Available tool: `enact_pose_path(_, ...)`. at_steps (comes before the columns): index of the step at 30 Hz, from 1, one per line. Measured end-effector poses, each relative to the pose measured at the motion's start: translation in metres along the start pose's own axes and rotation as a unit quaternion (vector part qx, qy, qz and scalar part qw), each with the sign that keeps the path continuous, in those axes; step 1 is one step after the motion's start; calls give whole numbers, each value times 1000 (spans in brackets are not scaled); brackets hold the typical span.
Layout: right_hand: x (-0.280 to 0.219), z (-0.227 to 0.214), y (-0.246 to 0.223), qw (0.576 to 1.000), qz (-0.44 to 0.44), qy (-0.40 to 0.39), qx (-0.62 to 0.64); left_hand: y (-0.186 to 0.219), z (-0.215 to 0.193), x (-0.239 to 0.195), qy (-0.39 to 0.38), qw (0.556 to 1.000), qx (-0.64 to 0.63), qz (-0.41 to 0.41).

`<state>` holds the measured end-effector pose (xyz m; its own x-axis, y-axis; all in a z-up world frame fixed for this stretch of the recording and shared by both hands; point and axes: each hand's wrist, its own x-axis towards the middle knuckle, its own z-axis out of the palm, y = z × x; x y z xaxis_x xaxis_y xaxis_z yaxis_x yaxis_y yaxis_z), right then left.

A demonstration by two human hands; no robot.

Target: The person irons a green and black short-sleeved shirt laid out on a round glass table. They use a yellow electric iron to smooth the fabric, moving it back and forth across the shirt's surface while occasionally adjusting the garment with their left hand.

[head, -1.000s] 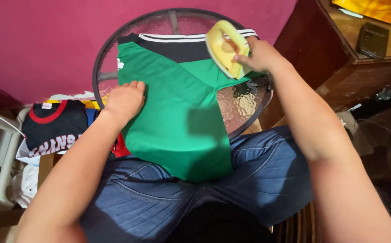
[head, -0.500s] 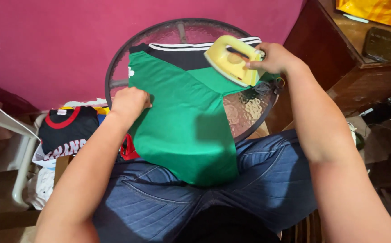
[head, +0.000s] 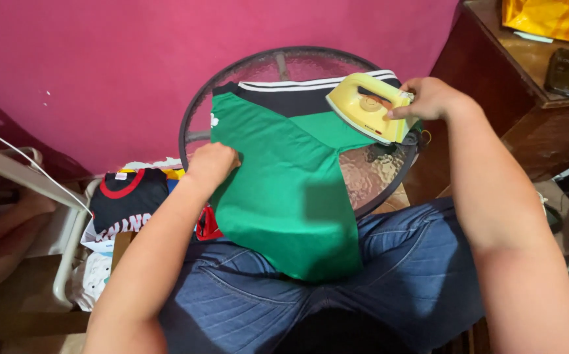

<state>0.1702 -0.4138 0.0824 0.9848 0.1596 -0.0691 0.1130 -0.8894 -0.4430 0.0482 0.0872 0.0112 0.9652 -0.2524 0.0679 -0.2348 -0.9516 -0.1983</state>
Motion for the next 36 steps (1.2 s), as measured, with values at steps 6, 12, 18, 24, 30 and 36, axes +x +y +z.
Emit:
enact_pose_path(6, -19, 13, -51, 996, -31, 5, -87, -4, 28, 11, 2, 1000, 23, 15)
enact_pose_path(12, 18, 44, -28, 990, -29, 22, -135, 8, 21, 2, 39, 996, 68, 40)
enact_pose_path(18, 13, 40, -39, 991, -13, 6, -135, 16, 15, 1, 42, 997, 53, 31)
enact_pose_path(24, 13, 40, -42, 992, -3, -4, -126, 15, 31, 6, 76, 995, 51, 43)
enact_pose_path(30, -2, 34, -52, 994, 3, 5, -113, 14, 50, 16, 102, 992, 57, 39)
enact_pose_path(36, -7, 31, -58, 993, 1, 2, -118, 15, 48, 17, 96, 993, 60, 39)
